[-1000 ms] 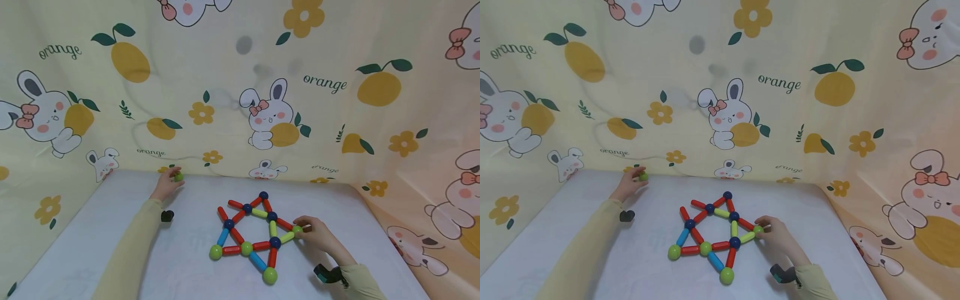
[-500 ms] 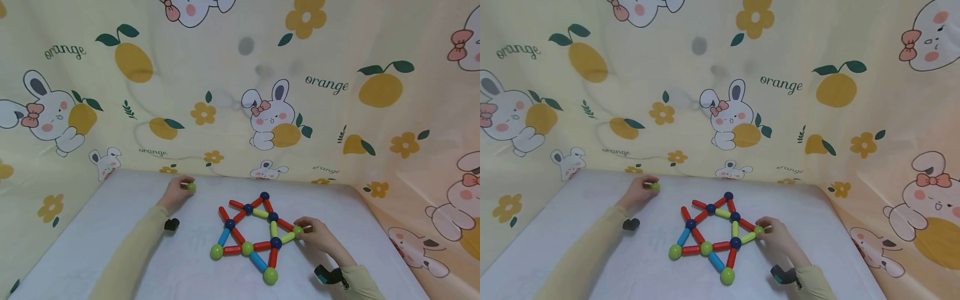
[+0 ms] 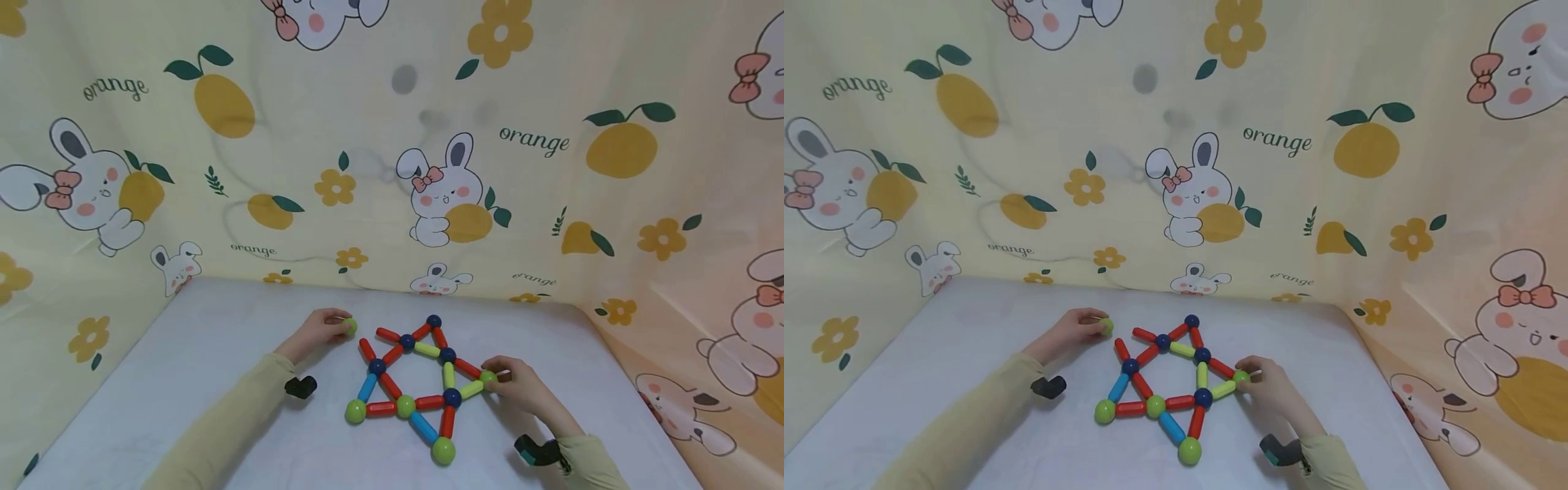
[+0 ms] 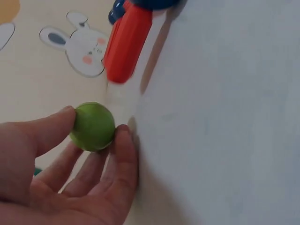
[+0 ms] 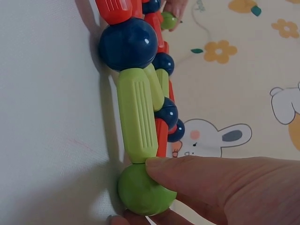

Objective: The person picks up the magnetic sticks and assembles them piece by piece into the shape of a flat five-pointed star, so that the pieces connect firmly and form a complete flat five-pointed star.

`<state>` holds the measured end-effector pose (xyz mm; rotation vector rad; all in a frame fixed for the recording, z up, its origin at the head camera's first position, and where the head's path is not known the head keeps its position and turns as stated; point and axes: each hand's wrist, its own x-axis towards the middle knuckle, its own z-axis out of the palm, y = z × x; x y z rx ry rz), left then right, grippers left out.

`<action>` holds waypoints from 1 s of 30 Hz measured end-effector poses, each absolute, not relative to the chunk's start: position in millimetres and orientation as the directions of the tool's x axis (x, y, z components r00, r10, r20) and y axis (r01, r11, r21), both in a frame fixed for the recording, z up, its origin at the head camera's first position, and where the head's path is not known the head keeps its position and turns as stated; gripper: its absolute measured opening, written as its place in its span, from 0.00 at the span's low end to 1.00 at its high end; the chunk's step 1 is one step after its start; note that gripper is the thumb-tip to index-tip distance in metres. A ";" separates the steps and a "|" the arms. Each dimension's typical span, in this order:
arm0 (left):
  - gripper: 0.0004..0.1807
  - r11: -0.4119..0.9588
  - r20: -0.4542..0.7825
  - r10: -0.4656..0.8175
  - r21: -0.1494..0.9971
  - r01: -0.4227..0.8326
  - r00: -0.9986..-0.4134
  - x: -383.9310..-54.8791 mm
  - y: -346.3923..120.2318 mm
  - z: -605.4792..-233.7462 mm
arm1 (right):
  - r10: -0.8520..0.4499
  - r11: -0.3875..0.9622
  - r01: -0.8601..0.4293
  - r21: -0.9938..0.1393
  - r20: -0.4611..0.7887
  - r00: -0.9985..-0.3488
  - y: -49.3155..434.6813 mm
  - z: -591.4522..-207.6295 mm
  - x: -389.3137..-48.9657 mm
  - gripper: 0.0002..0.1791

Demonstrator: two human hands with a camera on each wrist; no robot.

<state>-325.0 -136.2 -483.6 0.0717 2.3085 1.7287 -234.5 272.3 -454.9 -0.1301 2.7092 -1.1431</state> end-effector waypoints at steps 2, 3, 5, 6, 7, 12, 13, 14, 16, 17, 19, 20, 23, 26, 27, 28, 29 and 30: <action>0.18 0.293 -0.191 0.202 0.948 -0.127 -0.961 -322.7 -130.5 -482.9 | -0.154 0.698 -0.001 -0.716 -0.150 -0.977 273.3 -456.7 -234.9 0.17; 0.18 0.296 -0.204 0.207 0.945 -0.137 -0.957 -322.0 -128.2 -483.1 | -0.154 0.699 0.001 -0.715 -0.151 -0.977 273.6 -457.2 -235.0 0.17; 0.18 0.301 -0.223 0.211 0.941 -0.154 -0.952 -321.4 -124.2 -483.2 | -0.149 0.699 0.009 -0.715 -0.158 -0.976 274.1 -458.2 -235.2 0.17; 0.18 0.305 -0.226 0.215 0.940 -0.155 -0.950 -321.1 -122.7 -483.2 | -0.148 0.699 0.011 -0.715 -0.160 -0.976 274.3 -458.4 -235.3 0.17; 0.18 0.311 -0.229 0.219 0.938 -0.155 -0.948 -320.8 -121.5 -482.9 | -0.148 0.700 0.012 -0.714 -0.161 -0.976 274.4 -458.6 -235.5 0.18; 0.17 0.346 -0.226 0.200 0.927 -0.148 -0.953 -318.8 -113.9 -478.9 | -0.145 0.701 0.015 -0.713 -0.163 -0.976 274.8 -458.0 -235.3 0.17; 0.16 0.352 -0.225 0.189 0.924 -0.148 -0.956 -318.2 -112.1 -477.6 | -0.147 0.700 0.013 -0.714 -0.162 -0.976 274.9 -457.7 -235.4 0.17; 0.16 0.358 -0.224 0.178 0.922 -0.149 -0.958 -317.5 -110.1 -476.3 | -0.145 0.699 0.015 -0.715 -0.163 -0.976 274.9 -457.5 -235.3 0.16; 0.16 0.365 -0.218 0.155 0.919 -0.149 -0.964 -316.3 -106.5 -474.3 | -0.146 0.697 0.017 -0.717 -0.164 -0.976 275.1 -457.4 -235.3 0.16; 0.15 0.366 -0.214 0.144 0.919 -0.149 -0.966 -315.9 -104.9 -473.5 | -0.145 0.696 0.017 -0.717 -0.165 -0.976 275.3 -457.6 -235.3 0.16; 0.15 0.368 -0.200 0.126 0.919 -0.141 -0.972 -315.4 -101.8 -473.7 | -0.143 0.696 0.018 -0.717 -0.164 -0.976 275.6 -458.2 -235.5 0.17; 0.15 0.369 -0.193 0.116 0.919 -0.138 -0.974 -315.3 -100.3 -474.1 | -0.142 0.696 0.020 -0.717 -0.165 -0.976 275.8 -458.5 -235.4 0.17; 0.15 0.382 -0.148 0.092 0.918 -0.102 -0.985 -316.1 -95.9 -477.0 | -0.141 0.698 0.017 -0.716 -0.160 -0.977 276.0 -459.3 -235.4 0.17; 0.15 0.415 -0.106 0.078 0.907 -0.065 -0.991 -317.3 -91.6 -478.9 | -0.140 0.698 0.015 -0.716 -0.157 -0.978 275.3 -459.7 -235.0 0.17; 0.15 0.429 -0.098 0.086 0.902 -0.052 -0.991 -317.9 -90.4 -478.9 | -0.139 0.698 0.016 -0.715 -0.157 -0.978 275.0 -459.9 -234.8 0.17; 0.14 0.446 -0.096 0.100 0.894 -0.041 -0.990 -318.7 -89.4 -478.7 | -0.139 0.699 0.015 -0.715 -0.156 -0.978 274.7 -459.7 -234.5 0.17; 0.13 0.460 -0.098 0.123 0.887 -0.030 -0.988 -319.7 -88.7 -478.2 | -0.139 0.699 0.013 -0.715 -0.154 -0.978 274.3 -459.4 -234.4 0.17; 0.13 0.469 -0.108 0.151 0.883 -0.025 -0.983 -320.9 -88.2 -477.4 | -0.139 0.699 0.013 -0.715 -0.154 -0.978 273.9 -459.0 -234.1 0.17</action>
